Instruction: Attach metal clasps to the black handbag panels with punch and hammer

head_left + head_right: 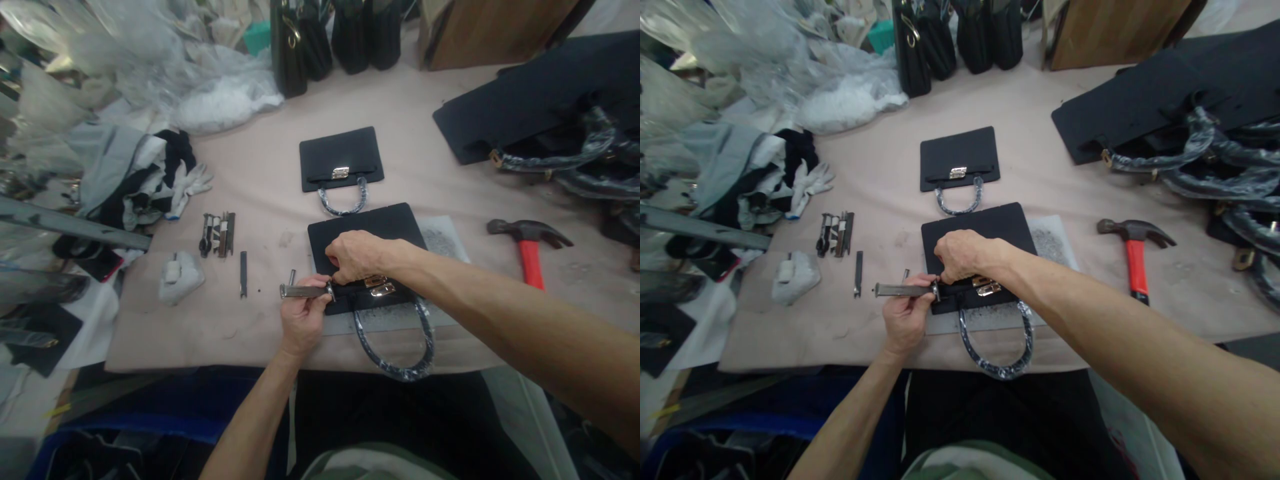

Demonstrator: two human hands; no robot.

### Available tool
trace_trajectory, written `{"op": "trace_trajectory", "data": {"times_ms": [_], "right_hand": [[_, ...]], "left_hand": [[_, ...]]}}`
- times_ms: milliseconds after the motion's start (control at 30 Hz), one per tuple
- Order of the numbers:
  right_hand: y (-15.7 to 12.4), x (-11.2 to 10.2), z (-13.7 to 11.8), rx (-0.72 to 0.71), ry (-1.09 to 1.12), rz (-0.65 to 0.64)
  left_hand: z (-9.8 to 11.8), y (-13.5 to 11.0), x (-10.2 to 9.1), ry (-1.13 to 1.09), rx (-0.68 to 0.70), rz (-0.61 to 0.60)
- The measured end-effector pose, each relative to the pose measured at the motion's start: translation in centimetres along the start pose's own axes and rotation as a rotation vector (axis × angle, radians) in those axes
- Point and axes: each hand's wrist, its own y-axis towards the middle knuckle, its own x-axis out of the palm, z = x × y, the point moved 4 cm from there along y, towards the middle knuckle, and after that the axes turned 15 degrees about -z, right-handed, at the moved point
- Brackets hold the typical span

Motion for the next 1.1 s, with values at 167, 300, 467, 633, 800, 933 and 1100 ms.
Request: {"op": "trace_trajectory", "data": {"times_ms": [167,300,467,633,800,933,1100], "right_hand": [[0.1,0.0,0.5,-0.018,0.042,0.014],[0.3,0.2,1.1,-0.05,0.067,0.044],[-1.1,1.3,1.8,-0.111,0.282,0.171],[-5.9,4.6,3.0,-0.028,0.573,0.47],[-10.8,9.0,2.9,0.083,0.432,0.708],[-12.5,11.4,2.5,0.097,0.321,0.835],[-12.9,12.8,2.4,0.16,0.273,0.873]], "left_hand": [[0.8,0.3,0.4,0.137,0.052,-0.002],[1.0,0.8,0.5,0.181,0.02,-0.023],[1.1,1.9,0.1,0.175,-0.021,-0.106],[0.8,2.6,-0.3,0.039,-0.054,-0.174],[0.7,2.2,-0.2,0.024,0.046,-0.169],[1.0,1.9,0.2,0.129,0.083,-0.143],[1.2,1.9,0.3,0.179,0.104,-0.13]]}}
